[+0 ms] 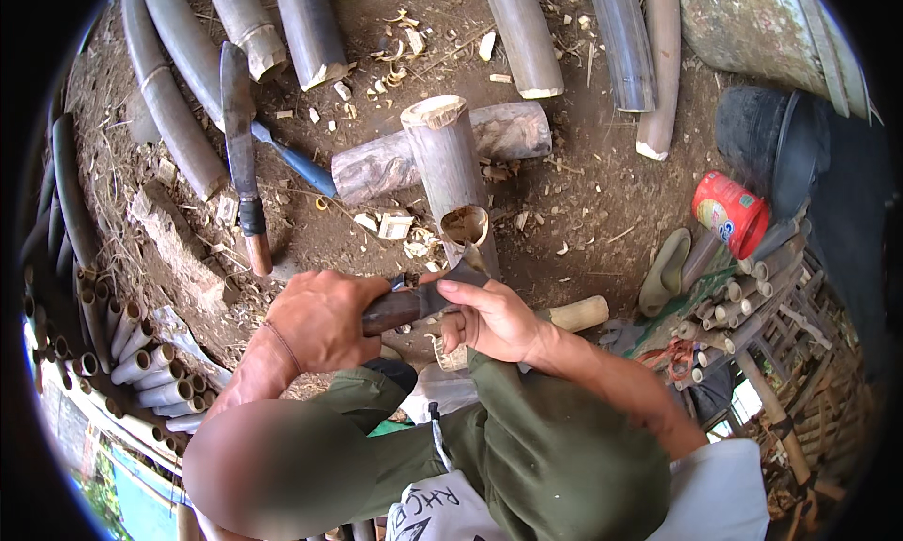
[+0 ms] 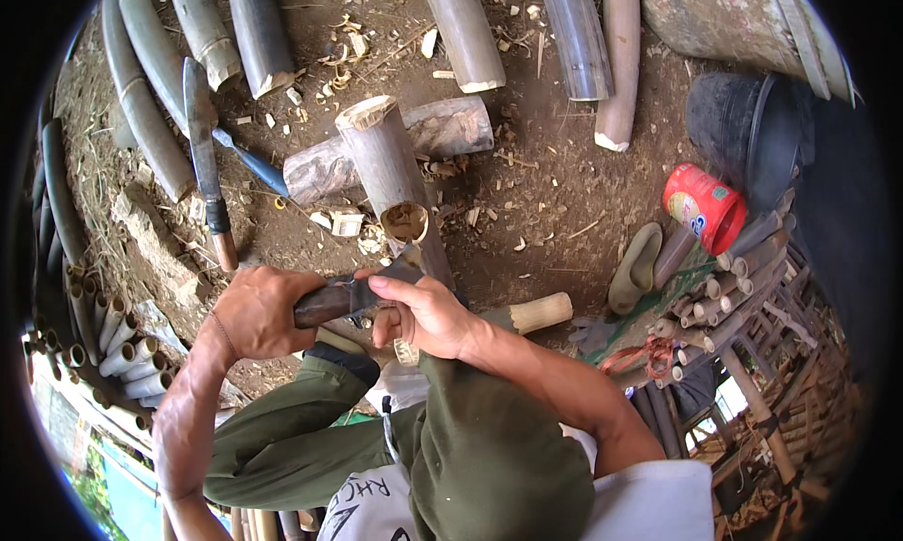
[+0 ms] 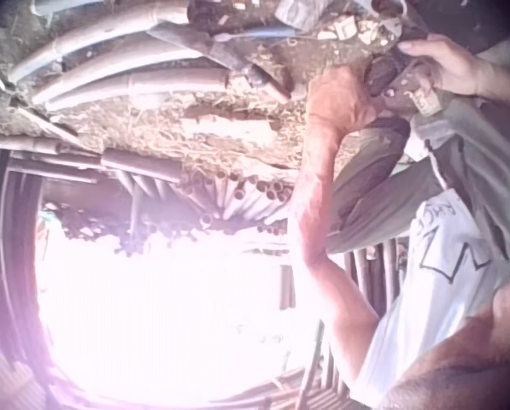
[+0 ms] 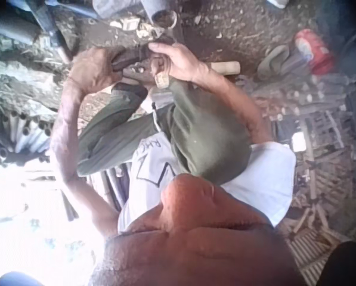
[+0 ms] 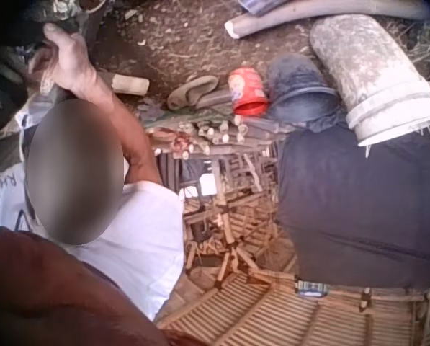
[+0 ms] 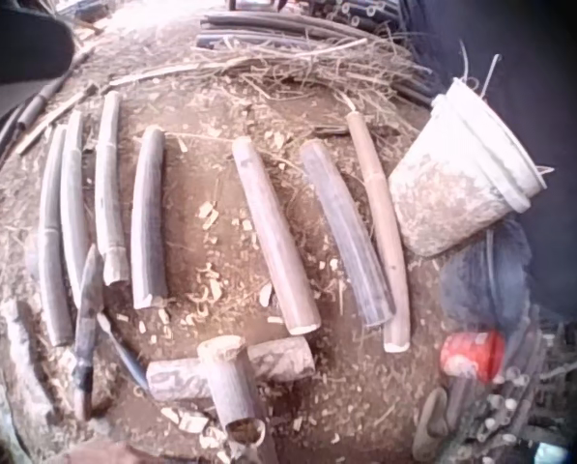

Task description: The person carves and fits bamboo pieces together, using a blade to hollow out a joint in one stalk and testing the fit with another bamboo section.

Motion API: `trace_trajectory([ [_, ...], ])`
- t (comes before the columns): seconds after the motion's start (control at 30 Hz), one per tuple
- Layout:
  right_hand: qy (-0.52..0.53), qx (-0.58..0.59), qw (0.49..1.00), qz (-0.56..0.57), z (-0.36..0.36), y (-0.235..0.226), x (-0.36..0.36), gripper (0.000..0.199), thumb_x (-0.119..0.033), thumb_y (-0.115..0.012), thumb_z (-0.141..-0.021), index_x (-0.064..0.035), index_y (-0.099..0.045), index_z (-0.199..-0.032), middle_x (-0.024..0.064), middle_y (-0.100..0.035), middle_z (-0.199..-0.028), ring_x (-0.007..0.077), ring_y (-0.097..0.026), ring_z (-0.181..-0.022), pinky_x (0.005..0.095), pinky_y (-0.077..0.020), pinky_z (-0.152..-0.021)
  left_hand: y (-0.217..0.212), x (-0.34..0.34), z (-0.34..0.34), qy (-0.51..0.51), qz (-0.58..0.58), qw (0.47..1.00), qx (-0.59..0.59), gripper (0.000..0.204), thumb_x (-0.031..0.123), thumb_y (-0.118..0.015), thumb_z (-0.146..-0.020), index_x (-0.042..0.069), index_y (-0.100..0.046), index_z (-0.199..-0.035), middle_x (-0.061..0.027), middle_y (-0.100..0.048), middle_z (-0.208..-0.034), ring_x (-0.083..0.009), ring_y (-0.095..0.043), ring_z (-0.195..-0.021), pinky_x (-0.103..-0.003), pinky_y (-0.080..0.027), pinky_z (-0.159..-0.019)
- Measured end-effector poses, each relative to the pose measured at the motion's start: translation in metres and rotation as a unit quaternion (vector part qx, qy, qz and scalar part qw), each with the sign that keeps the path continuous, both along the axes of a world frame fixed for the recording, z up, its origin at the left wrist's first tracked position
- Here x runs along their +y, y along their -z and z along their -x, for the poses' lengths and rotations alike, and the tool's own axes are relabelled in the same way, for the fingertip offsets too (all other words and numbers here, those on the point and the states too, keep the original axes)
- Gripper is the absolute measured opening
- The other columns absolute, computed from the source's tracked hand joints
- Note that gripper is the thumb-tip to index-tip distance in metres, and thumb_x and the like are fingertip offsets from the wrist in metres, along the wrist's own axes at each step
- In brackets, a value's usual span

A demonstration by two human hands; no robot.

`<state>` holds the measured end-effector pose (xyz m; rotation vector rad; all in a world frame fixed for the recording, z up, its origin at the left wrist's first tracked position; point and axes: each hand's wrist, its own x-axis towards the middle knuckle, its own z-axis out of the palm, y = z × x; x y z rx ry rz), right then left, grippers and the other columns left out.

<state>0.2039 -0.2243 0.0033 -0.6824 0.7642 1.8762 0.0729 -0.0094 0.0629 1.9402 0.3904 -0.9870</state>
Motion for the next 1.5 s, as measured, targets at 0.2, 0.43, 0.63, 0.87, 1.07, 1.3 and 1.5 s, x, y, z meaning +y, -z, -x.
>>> trace_trajectory([
  [0.2,-0.183,-0.270,0.945,0.030,0.002,-0.005,0.001,0.036,-0.032,-0.060,-0.098,0.0006,-0.063,-0.113,0.0106,-0.066,-0.068,0.0146,-0.060,-0.050,0.0300,-0.0471,-0.048,0.051,-0.085,0.050,-0.270,0.077,0.960,-0.020,0.041,0.018,-0.072,-0.069,0.005,-0.066,-0.107,-0.0154,-0.069,-0.080,-0.0282,-0.068,-0.070,-0.040,-0.056,-0.069],
  [0.43,-0.328,-0.519,0.787,0.065,-0.004,0.000,-0.009,0.023,-0.020,-0.056,-0.099,0.0011,-0.065,-0.097,0.0086,-0.071,-0.078,0.0101,-0.057,-0.050,0.0262,-0.0469,-0.048,0.069,-0.213,0.031,-0.551,0.132,0.824,-0.005,0.039,0.018,-0.070,-0.075,0.003,-0.062,-0.110,-0.0166,-0.067,-0.077,-0.0211,-0.068,-0.069,-0.038,-0.054,-0.068],
  [0.63,-0.397,-0.622,0.672,0.062,-0.003,-0.001,-0.011,0.023,-0.023,-0.054,-0.097,-0.0023,-0.061,-0.102,0.0104,-0.069,-0.074,0.0215,-0.068,-0.068,0.0373,-0.0529,-0.066,0.055,-0.227,-0.006,-0.590,0.147,0.794,-0.008,0.053,0.015,-0.076,-0.080,-0.003,-0.053,-0.124,-0.0095,-0.068,-0.099,-0.0108,-0.061,-0.090,-0.029,-0.051,-0.082],
  [0.87,-0.365,-0.426,0.826,-0.062,0.015,0.003,0.032,0.023,-0.022,-0.052,-0.100,0.0007,-0.057,-0.100,0.0158,-0.070,-0.087,0.0219,-0.070,-0.075,0.0355,-0.0574,-0.066,0.074,-0.158,0.056,-0.517,0.037,0.855,-0.010,0.038,0.013,-0.074,-0.079,0.001,-0.066,-0.114,-0.0078,-0.071,-0.090,-0.0103,-0.066,-0.081,-0.027,-0.055,-0.075],
  [1.07,0.150,-0.119,0.978,-0.086,0.022,0.015,0.035,0.030,-0.023,-0.048,-0.104,-0.0044,-0.046,-0.128,0.0189,-0.058,-0.129,0.0291,-0.070,-0.094,0.0381,-0.0604,-0.086,0.027,-0.003,-0.008,-0.022,-0.251,0.962,-0.104,0.011,0.018,-0.071,-0.072,0.010,-0.065,-0.077,-0.0081,-0.065,-0.070,-0.0254,-0.066,-0.061,-0.040,-0.054,-0.059],
  [1.3,0.361,0.158,0.916,-0.072,-0.003,0.026,0.032,0.035,-0.029,-0.038,-0.107,-0.0084,-0.058,-0.125,0.0172,-0.068,-0.116,0.0334,-0.068,-0.105,0.0477,-0.0534,-0.097,-0.017,0.015,-0.151,0.251,-0.277,0.926,-0.046,0.013,0.017,-0.069,-0.082,0.013,-0.074,-0.071,-0.0052,-0.070,-0.070,-0.0206,-0.069,-0.065,-0.034,-0.054,-0.058],
  [1.5,0.256,0.055,0.960,-0.096,-0.005,0.017,0.019,0.027,-0.023,-0.049,-0.103,-0.0074,-0.054,-0.124,0.0153,-0.066,-0.114,0.0310,-0.070,-0.098,0.0458,-0.0544,-0.095,-0.006,-0.006,-0.096,0.177,-0.232,0.956,0.023,0.020,0.027,-0.064,-0.086,0.010,-0.073,-0.080,-0.0088,-0.072,-0.077,-0.0250,-0.072,-0.073,-0.036,-0.057,-0.064],
])
